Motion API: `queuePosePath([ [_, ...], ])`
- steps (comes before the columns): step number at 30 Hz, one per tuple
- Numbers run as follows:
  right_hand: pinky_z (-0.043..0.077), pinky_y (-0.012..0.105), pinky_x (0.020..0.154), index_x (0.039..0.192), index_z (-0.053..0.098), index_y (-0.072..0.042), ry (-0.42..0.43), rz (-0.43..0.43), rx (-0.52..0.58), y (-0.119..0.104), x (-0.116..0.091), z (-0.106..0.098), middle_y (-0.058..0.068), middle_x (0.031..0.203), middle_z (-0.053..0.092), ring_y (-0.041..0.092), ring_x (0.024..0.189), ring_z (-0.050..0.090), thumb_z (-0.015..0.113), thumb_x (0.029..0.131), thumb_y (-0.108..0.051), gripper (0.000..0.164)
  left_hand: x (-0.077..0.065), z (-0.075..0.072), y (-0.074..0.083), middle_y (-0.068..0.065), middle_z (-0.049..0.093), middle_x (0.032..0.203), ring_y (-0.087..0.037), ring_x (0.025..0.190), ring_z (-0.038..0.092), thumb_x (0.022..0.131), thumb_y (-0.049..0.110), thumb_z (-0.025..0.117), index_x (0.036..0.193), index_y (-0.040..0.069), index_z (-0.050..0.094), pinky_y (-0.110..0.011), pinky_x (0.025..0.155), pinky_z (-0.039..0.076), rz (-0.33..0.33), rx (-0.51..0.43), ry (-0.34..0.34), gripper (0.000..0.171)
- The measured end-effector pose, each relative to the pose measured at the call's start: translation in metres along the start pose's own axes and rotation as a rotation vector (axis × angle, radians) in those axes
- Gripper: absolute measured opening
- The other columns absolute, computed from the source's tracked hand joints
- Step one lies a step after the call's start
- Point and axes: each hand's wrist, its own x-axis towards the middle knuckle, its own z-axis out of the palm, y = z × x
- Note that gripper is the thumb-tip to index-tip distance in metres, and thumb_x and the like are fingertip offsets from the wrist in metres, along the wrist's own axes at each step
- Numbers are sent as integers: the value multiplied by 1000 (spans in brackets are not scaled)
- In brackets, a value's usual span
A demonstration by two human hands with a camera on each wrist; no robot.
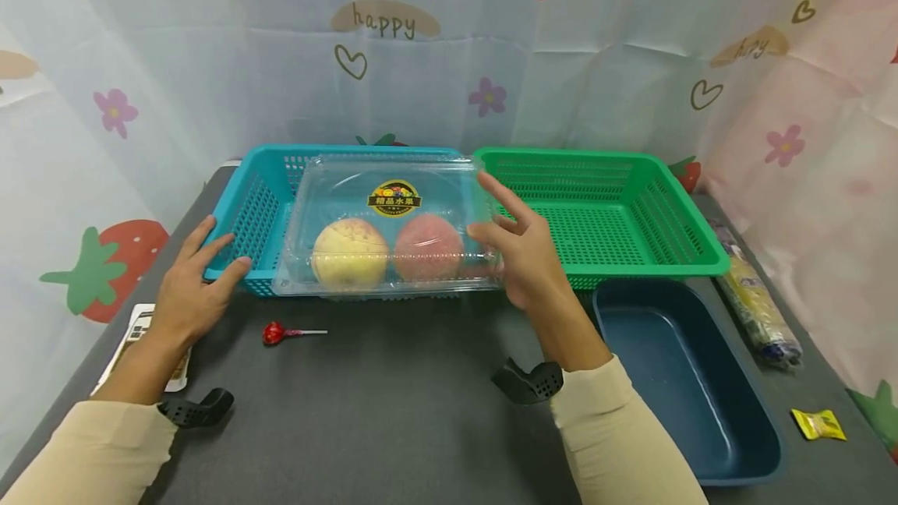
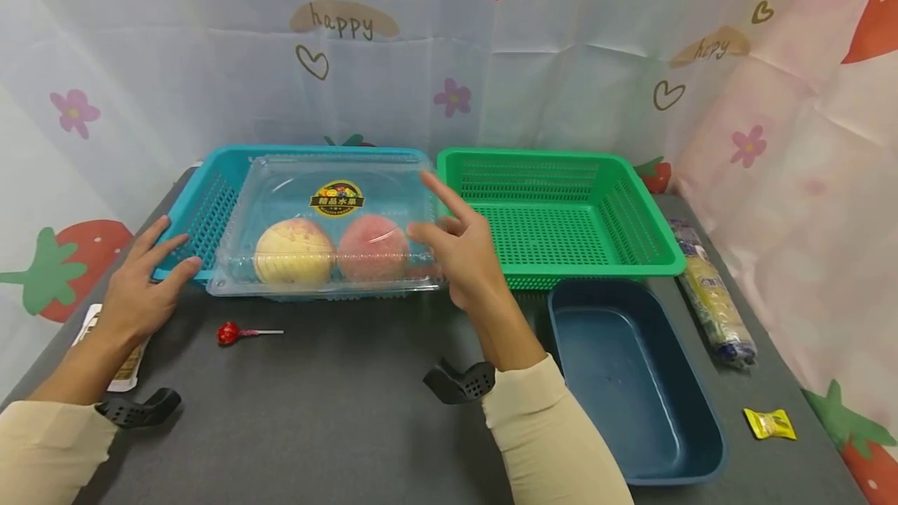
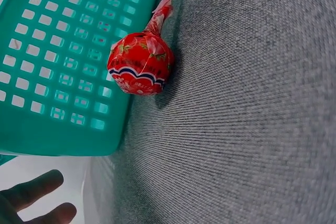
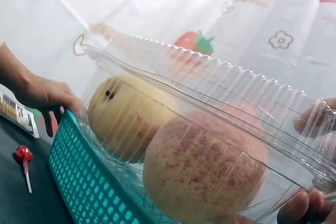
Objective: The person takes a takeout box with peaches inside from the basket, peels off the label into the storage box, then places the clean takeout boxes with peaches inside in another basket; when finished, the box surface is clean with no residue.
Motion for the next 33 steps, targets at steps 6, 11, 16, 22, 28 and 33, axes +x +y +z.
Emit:
queuePosePath([
  [6, 54, 43, 66, 146, 46, -25, -20, -7, 3, 5, -16, -9, 5, 140, 38, 23, 110, 42, 62, 88, -2, 64, 1, 0, -1, -15, 17, 158, -48, 137, 21, 98, 42, 47, 140, -6, 44, -70, 100, 22, 1, 7, -8, 63],
  [11, 51, 41, 65, 147, 44, -25, -30, -7, 24, 8, -30, -15, 14, 120, 45, 22, 86, 46, 60, 88, -1, 66, 2, -1, 0, -15, 16, 158, -48, 137, 20, 99, 42, 47, 140, -6, 43, -70, 101, 21, 3, 3, -11, 64],
  [16, 47, 39, 65, 148, 42, -22, -22, -26, 24, 13, -44, -25, 10, 95, 48, 18, 77, 45, 58, 87, 3, 68, 1, 1, 1, -14, 17, 158, -46, 138, 19, 98, 40, 49, 140, -6, 43, -69, 102, 20, 15, -11, 0, 62],
  [22, 49, 35, 63, 149, 41, -20, -21, -40, 12, 19, -61, -35, 16, 106, 53, 22, 82, 50, 57, 87, 5, 69, -2, 1, 1, -12, 17, 158, -46, 138, 21, 97, 38, 51, 140, -4, 45, -71, 100, 22, 10, -33, 12, 60],
  [28, 49, 30, 64, 150, 38, -17, -23, -80, 0, 22, -77, -43, 24, 128, 48, 23, 87, 55, 56, 88, 6, 68, -1, 0, -2, -11, 17, 158, -46, 137, 21, 98, 38, 51, 141, -3, 44, -72, 99, 22, 19, -43, 0, 60],
  [33, 46, 25, 58, 151, 36, -15, -30, -110, 8, 22, -91, -50, 21, 117, 54, 17, 77, 54, 54, 89, 8, 68, -1, 0, -2, -11, 17, 158, -46, 137, 20, 98, 37, 51, 141, -4, 44, -72, 99, 22, 21, -54, -8, 59],
])
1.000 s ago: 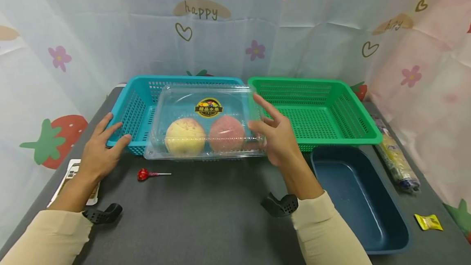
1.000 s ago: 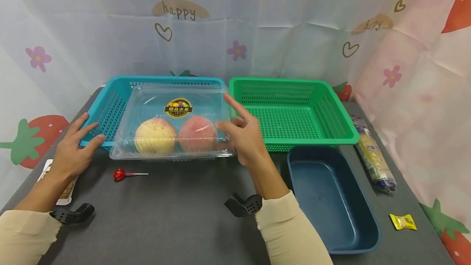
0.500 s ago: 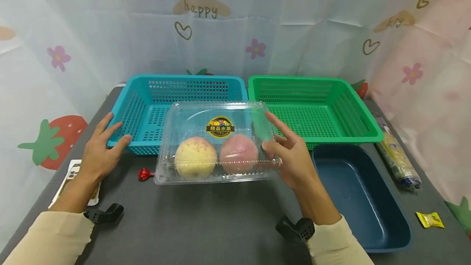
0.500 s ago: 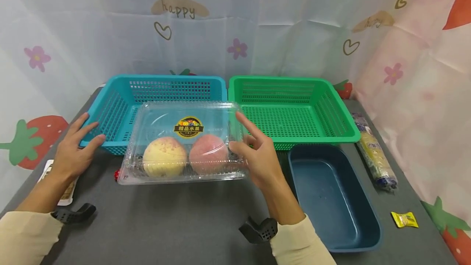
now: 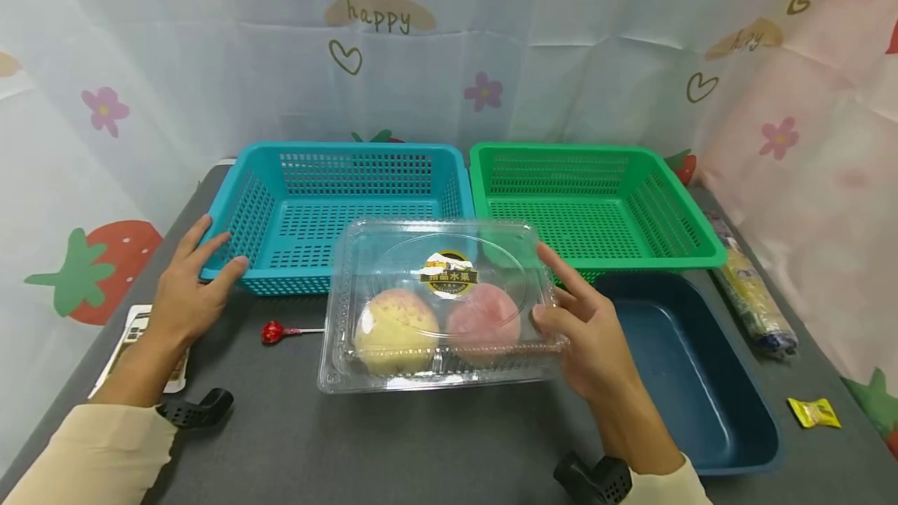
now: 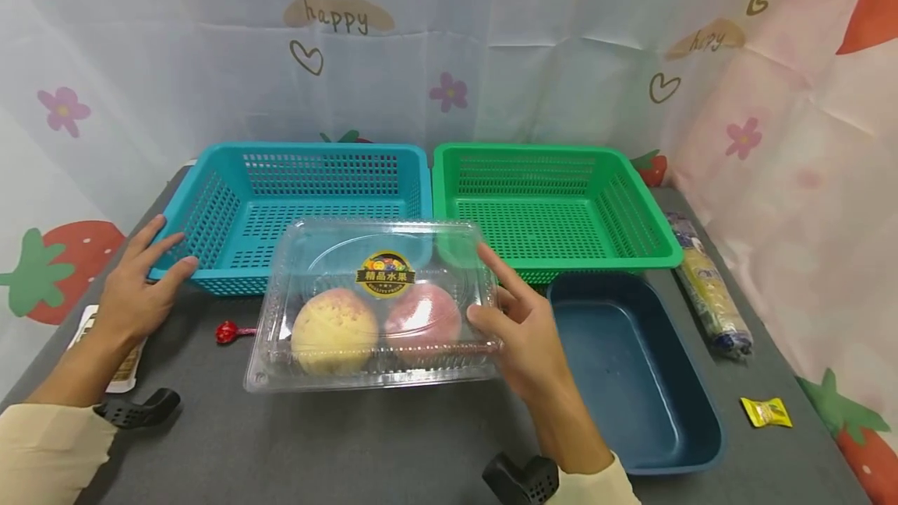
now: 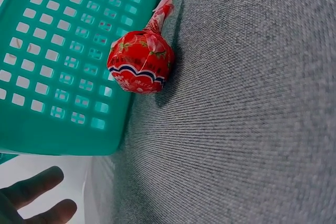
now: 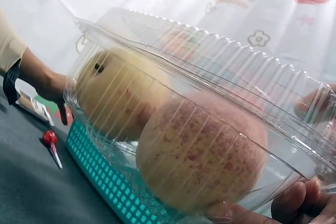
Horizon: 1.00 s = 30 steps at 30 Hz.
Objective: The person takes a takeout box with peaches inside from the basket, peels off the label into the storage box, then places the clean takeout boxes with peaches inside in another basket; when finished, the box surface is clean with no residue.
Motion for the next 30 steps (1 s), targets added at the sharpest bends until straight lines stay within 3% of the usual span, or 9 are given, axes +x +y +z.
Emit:
queuePosePath([
  [10, 42, 20, 53, 150, 35, -11, 21, 2, 12, 9, -23, -15, 18, 112, 59, 12, 67, 49, 52, 89, 11, 67, 0, -1, 1, -11, 15, 159, -47, 138, 18, 99, 37, 50, 142, -4, 42, -72, 99, 21, -16, -1, -11, 59],
  [21, 52, 28, 66, 152, 33, -15, 43, 84, -13, 23, -36, -24, 18, 125, 54, 17, 83, 59, 52, 92, 8, 67, 2, 1, -3, -13, 14, 159, -48, 137, 18, 99, 36, 49, 142, -4, 41, -72, 100, 20, -22, 12, -14, 59],
  [30, 50, 24, 60, 152, 33, -12, 72, 98, 9, 40, -41, -27, 13, 111, 57, 12, 73, 55, 54, 91, 8, 67, 2, 1, -2, -13, 14, 159, -47, 138, 18, 99, 37, 49, 142, -4, 41, -72, 100, 20, -19, 9, -19, 60],
])
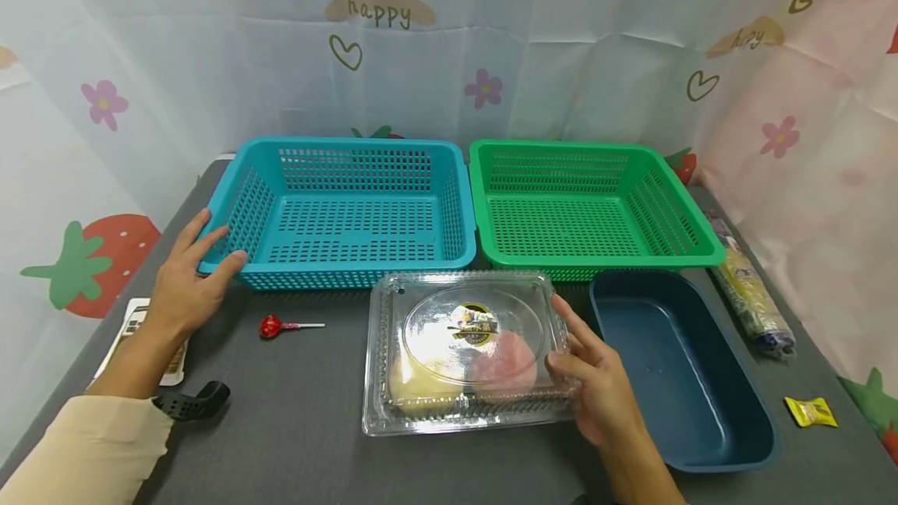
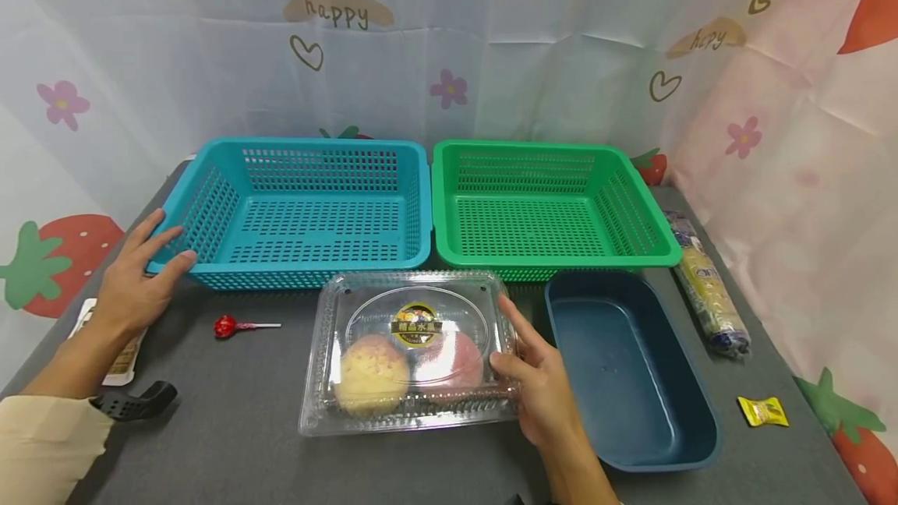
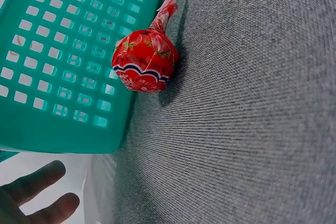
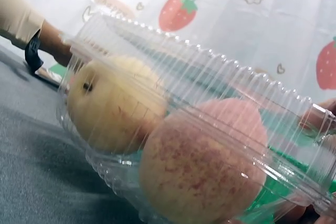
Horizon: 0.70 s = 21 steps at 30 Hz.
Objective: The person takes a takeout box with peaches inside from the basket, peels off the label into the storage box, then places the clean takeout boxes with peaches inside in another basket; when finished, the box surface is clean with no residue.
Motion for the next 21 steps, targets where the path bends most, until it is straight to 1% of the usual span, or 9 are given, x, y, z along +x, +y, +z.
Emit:
queuePosePath([
  [5, 47, 21, 55, 151, 31, -8, 5, 4, 40, 8, 2, -3, 12, 104, 58, 11, 69, 54, 53, 89, 11, 69, 0, 1, -1, -13, 14, 159, -47, 138, 17, 99, 37, 48, 143, -4, 40, -72, 100, 18, 2, -3, -4, 61],
  [9, 40, 17, 48, 150, 35, -10, 50, 38, -3, 12, 3, -3, 8, 87, 54, 9, 65, 50, 56, 87, 9, 69, -1, -1, 1, -11, 12, 159, -48, 139, 15, 99, 37, 48, 144, -3, 38, -74, 98, 18, 1, -7, -25, 61],
  [11, 37, 17, 45, 150, 36, -10, 64, 50, -32, 13, 4, -3, 7, 92, 54, 10, 65, 50, 57, 87, 8, 69, -2, -4, 1, -12, 11, 159, -48, 139, 14, 99, 36, 48, 145, -3, 36, -74, 98, 18, 6, -9, -43, 61],
  [12, 34, 17, 44, 149, 37, -11, 76, 56, -48, 14, 3, -3, 7, 89, 52, 10, 64, 49, 57, 86, 8, 69, -2, -6, 2, -12, 12, 159, -48, 139, 14, 99, 36, 49, 146, -3, 36, -75, 97, 18, 11, -11, -51, 62],
  [13, 33, 17, 44, 149, 37, -11, 81, 62, -60, 14, 3, -3, 7, 90, 52, 10, 64, 49, 57, 87, 8, 68, -2, -8, 3, -13, 12, 159, -48, 139, 14, 99, 35, 49, 146, -2, 35, -75, 97, 18, 16, -11, -61, 62],
  [17, 27, 17, 41, 149, 38, -12, 113, 73, -103, 15, 2, -4, 12, 116, 51, 9, 62, 48, 54, 87, 9, 68, 0, -16, 9, -20, 15, 157, -49, 138, 15, 97, 34, 53, 148, 0, 32, -76, 96, 19, 22, -1, -75, 66],
  [18, 27, 16, 40, 149, 38, -13, 118, 79, -108, 15, 2, -4, 15, 116, 51, 9, 61, 48, 54, 87, 9, 68, 0, -19, 11, -22, 15, 156, -50, 137, 15, 96, 35, 54, 149, 1, 31, -77, 94, 20, 17, 9, -70, 67],
  [20, 32, 17, 41, 150, 36, -14, 119, 88, -113, 15, 2, -5, 19, 125, 48, 10, 62, 50, 54, 87, 8, 70, -1, -25, 17, -24, 14, 155, -52, 137, 15, 94, 35, 57, 150, 3, 31, -77, 93, 21, 9, 21, -45, 69],
  [21, 35, 17, 42, 151, 35, -15, 119, 91, -120, 15, 2, -5, 20, 123, 50, 11, 63, 51, 54, 87, 7, 70, -2, -28, 21, -24, 14, 155, -52, 136, 15, 93, 34, 58, 150, 3, 31, -77, 92, 23, 6, 24, -27, 70],
])
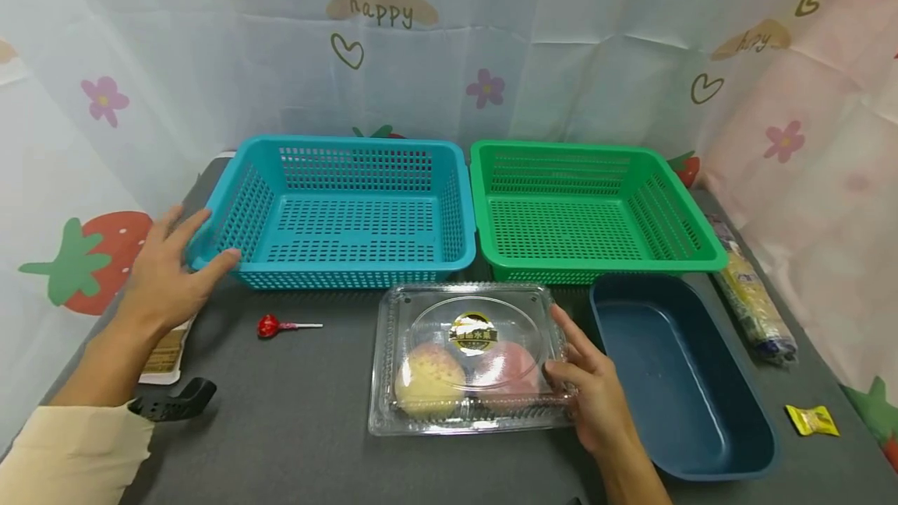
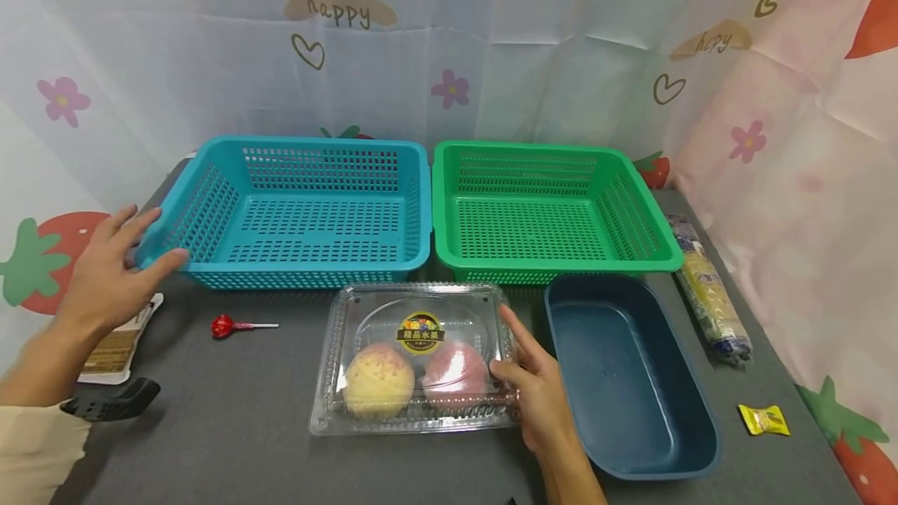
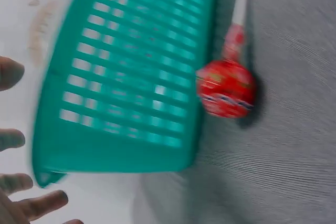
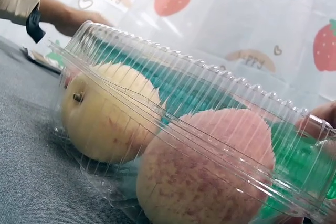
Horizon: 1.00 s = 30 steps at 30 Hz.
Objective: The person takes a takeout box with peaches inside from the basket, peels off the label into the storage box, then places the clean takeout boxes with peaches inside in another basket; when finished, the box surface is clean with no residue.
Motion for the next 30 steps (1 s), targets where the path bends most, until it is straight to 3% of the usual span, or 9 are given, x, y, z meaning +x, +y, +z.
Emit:
queuePosePath([
  [3, 43, 22, 47, 152, 32, -16, -1, 4, -28, 0, 0, 0, 21, 110, 55, 15, 69, 55, 56, 88, 5, 72, -6, -12, 12, -19, 12, 157, -50, 136, 19, 92, 31, 61, 150, 7, 33, -74, 91, 30, -2, -26, 63, 69],
  [5, 41, 22, 46, 152, 33, -17, 8, 0, -64, 1, 0, 0, 19, 98, 57, 16, 70, 54, 58, 88, 4, 72, -11, -16, 21, -15, 14, 157, -46, 135, 23, 91, 28, 63, 149, 8, 36, -51, 101, 38, 17, -58, 103, 68],
  [6, 39, 22, 45, 152, 34, -17, 18, -9, -83, 2, 0, 0, 17, 92, 56, 16, 70, 53, 59, 88, 3, 71, -14, -18, 25, -13, 16, 157, -45, 135, 25, 90, 27, 64, 149, 8, 38, -38, 100, 41, 34, -72, 122, 67],
  [8, 34, 21, 42, 151, 36, -17, 32, -26, -120, 3, -1, -1, 14, 84, 55, 15, 67, 51, 60, 88, 3, 70, -20, -18, 36, -11, 18, 157, -43, 134, 27, 89, 24, 66, 148, 10, 39, -14, 93, 35, 63, -97, 139, 67],
  [10, 32, 22, 42, 150, 38, -16, 45, -45, -143, 3, -1, -1, 12, 76, 52, 14, 64, 47, 60, 88, 3, 69, -27, -17, 47, -9, 18, 157, -43, 133, 30, 87, 22, 68, 149, 13, 39, -7, 85, 29, 89, -112, 140, 69],
  [16, 36, 25, 52, 149, 38, -13, 64, -88, -174, 5, -1, 0, 7, 67, 42, 14, 64, 42, 60, 87, 4, 68, -45, -14, 75, -1, 16, 158, -41, 130, 33, 85, 15, 71, 150, 22, 39, -4, 85, 30, 144, -218, 140, 72],
  [24, 29, 24, 47, 149, 40, -16, 79, -94, -189, 5, -2, 0, 7, 67, 39, 14, 62, 39, 59, 87, 5, 68, -60, -2, 105, -1, 20, 156, -11, 127, 36, 76, -1, 70, 148, 16, 42, -11, 90, 36, 268, -344, 124, 78],
  [30, 27, 23, 44, 148, 40, -15, 80, -107, -191, 5, -1, 0, 7, 69, 39, 13, 60, 35, 60, 87, 5, 67, -63, 13, 115, -3, 20, 156, -22, 136, 27, 75, 0, 71, 147, 13, 43, -15, 93, 37, 340, -399, 61, 78],
])
